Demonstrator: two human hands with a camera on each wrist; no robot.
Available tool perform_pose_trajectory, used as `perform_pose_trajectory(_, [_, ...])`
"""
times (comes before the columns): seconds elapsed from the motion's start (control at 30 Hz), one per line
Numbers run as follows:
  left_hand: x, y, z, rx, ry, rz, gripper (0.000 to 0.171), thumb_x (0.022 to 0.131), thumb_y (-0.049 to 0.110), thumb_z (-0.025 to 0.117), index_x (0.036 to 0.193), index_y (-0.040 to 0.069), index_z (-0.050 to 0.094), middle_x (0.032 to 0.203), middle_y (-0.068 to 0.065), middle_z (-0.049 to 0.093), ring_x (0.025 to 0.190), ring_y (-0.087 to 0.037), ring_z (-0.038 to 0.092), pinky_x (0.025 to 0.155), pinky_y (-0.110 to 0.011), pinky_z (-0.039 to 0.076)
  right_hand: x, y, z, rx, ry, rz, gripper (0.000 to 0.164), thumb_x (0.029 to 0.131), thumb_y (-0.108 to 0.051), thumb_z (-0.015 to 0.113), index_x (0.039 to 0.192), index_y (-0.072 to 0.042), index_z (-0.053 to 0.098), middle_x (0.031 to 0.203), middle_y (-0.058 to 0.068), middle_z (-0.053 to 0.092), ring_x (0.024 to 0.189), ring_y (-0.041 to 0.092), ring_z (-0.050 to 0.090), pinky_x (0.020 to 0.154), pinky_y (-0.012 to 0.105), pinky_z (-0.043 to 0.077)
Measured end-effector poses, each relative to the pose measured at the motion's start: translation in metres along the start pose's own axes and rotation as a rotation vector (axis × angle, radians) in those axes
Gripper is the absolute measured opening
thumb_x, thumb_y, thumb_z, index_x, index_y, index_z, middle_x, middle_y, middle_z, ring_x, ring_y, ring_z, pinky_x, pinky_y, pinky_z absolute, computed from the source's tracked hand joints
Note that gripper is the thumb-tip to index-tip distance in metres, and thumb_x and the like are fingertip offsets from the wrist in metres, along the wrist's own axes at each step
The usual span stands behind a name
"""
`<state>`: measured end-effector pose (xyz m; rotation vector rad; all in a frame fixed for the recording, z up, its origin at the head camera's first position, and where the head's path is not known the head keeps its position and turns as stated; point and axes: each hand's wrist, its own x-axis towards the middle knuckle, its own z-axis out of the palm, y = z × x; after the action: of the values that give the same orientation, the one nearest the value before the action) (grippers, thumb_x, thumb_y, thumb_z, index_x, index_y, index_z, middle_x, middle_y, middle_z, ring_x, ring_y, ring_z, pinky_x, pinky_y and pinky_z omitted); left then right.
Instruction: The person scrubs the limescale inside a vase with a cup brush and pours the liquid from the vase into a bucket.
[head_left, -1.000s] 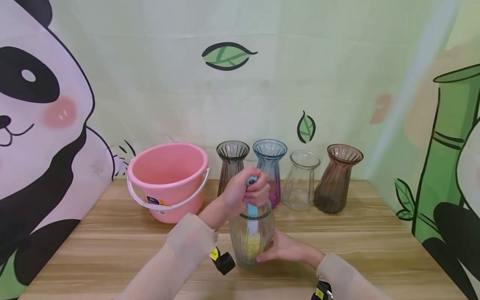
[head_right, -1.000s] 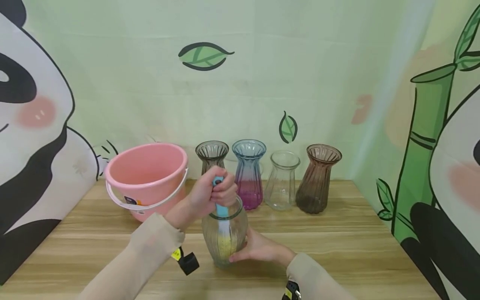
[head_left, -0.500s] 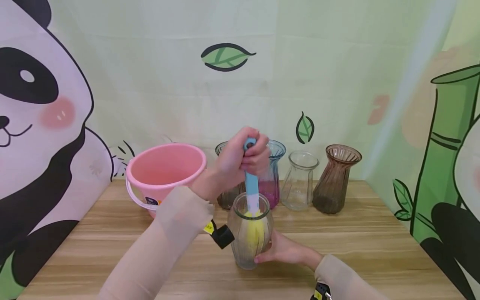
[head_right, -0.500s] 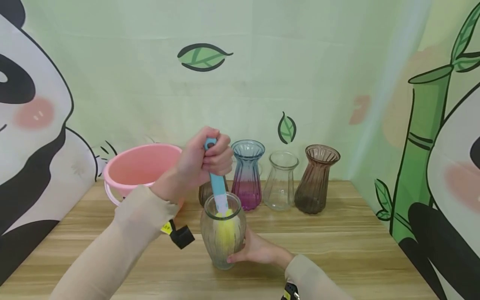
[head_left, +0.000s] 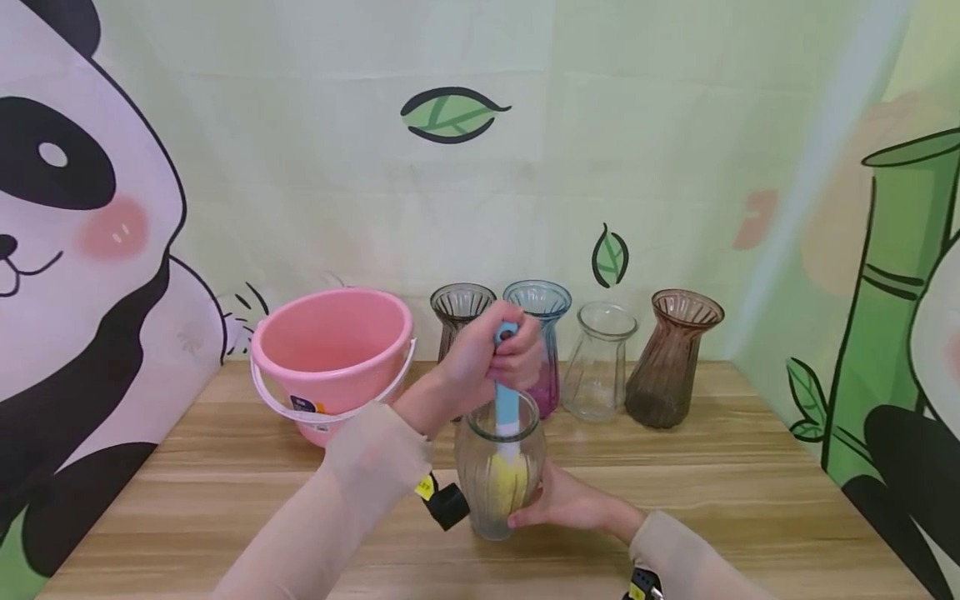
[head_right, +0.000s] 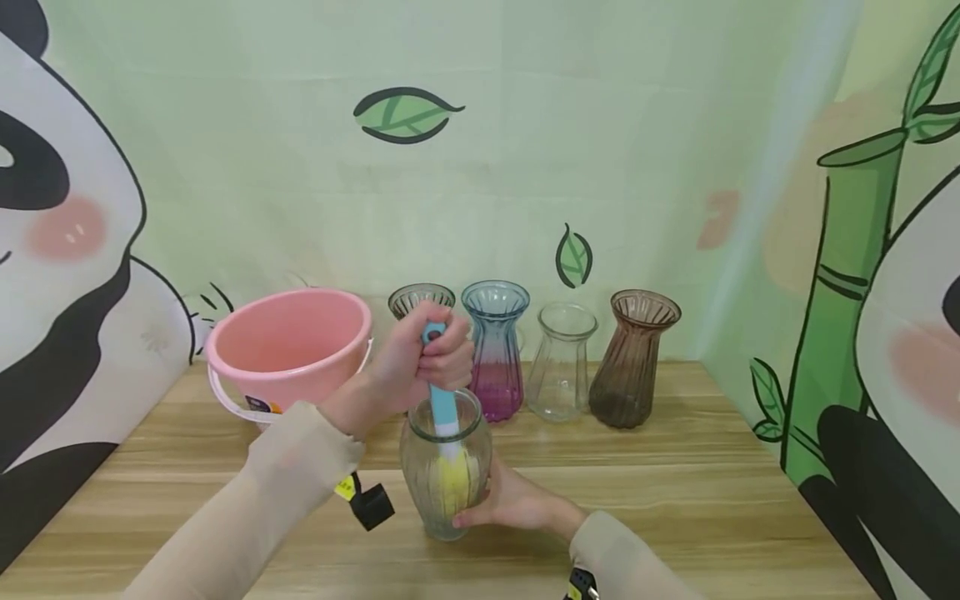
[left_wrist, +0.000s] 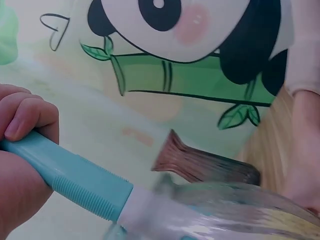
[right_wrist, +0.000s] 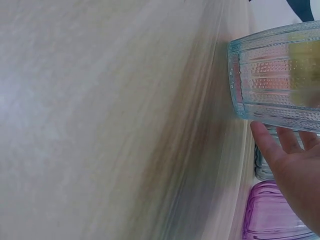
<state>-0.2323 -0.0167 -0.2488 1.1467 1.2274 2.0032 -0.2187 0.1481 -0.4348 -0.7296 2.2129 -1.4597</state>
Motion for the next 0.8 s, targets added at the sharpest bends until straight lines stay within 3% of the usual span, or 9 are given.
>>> perform_pose_trajectory(0.27, [-0.007, -0.034, -0.008, 0.041, 0.01, -0.067, 0.037, 0.089, 0.017, 0.02, 0.052, 0.016, 0.025, 0.045, 0.008, 0.024, 0.039, -0.007, 0.018, 0.041, -0.021, 0.014, -0.003, -0.004, 0.0, 0.018, -0.026, 0.032, 0.077, 0.075, -0.018, 0.074, 0.133, -0.001, 0.027, 0.129, 0.011, 0.047, 0.115, 0.02, 0.048, 0.094, 0.03, 0.04])
perform_pose_trajectory(0.43, [-0.008, -0.036, -0.01, 0.026, -0.009, -0.056, 0.037, 0.089, 0.017, 0.019, 0.052, 0.016, 0.025, 0.045, 0.008, 0.024, 0.039, -0.007, 0.018, 0.041, -0.022, 0.012, -0.005, -0.004, -0.005, 0.055, -0.076, 0.032, 0.076, 0.077, -0.014, 0.073, 0.134, 0.003, 0.025, 0.13, 0.018, 0.044, 0.107, 0.022, 0.055, 0.085, 0.027, 0.048])
perform_pose_trajectory(0.8, [-0.011, -0.034, -0.009, -0.006, -0.075, -0.016, 0.037, 0.089, 0.016, 0.017, 0.054, 0.015, 0.026, 0.046, 0.007, 0.024, 0.039, -0.008, 0.019, 0.041, -0.024, 0.012, 0.001, 0.001, -0.005, 0.065, -0.063, -0.032, 0.072, 0.073, -0.01, 0.075, 0.13, 0.001, 0.033, 0.125, 0.013, 0.052, 0.112, 0.018, 0.051, 0.093, 0.025, 0.041])
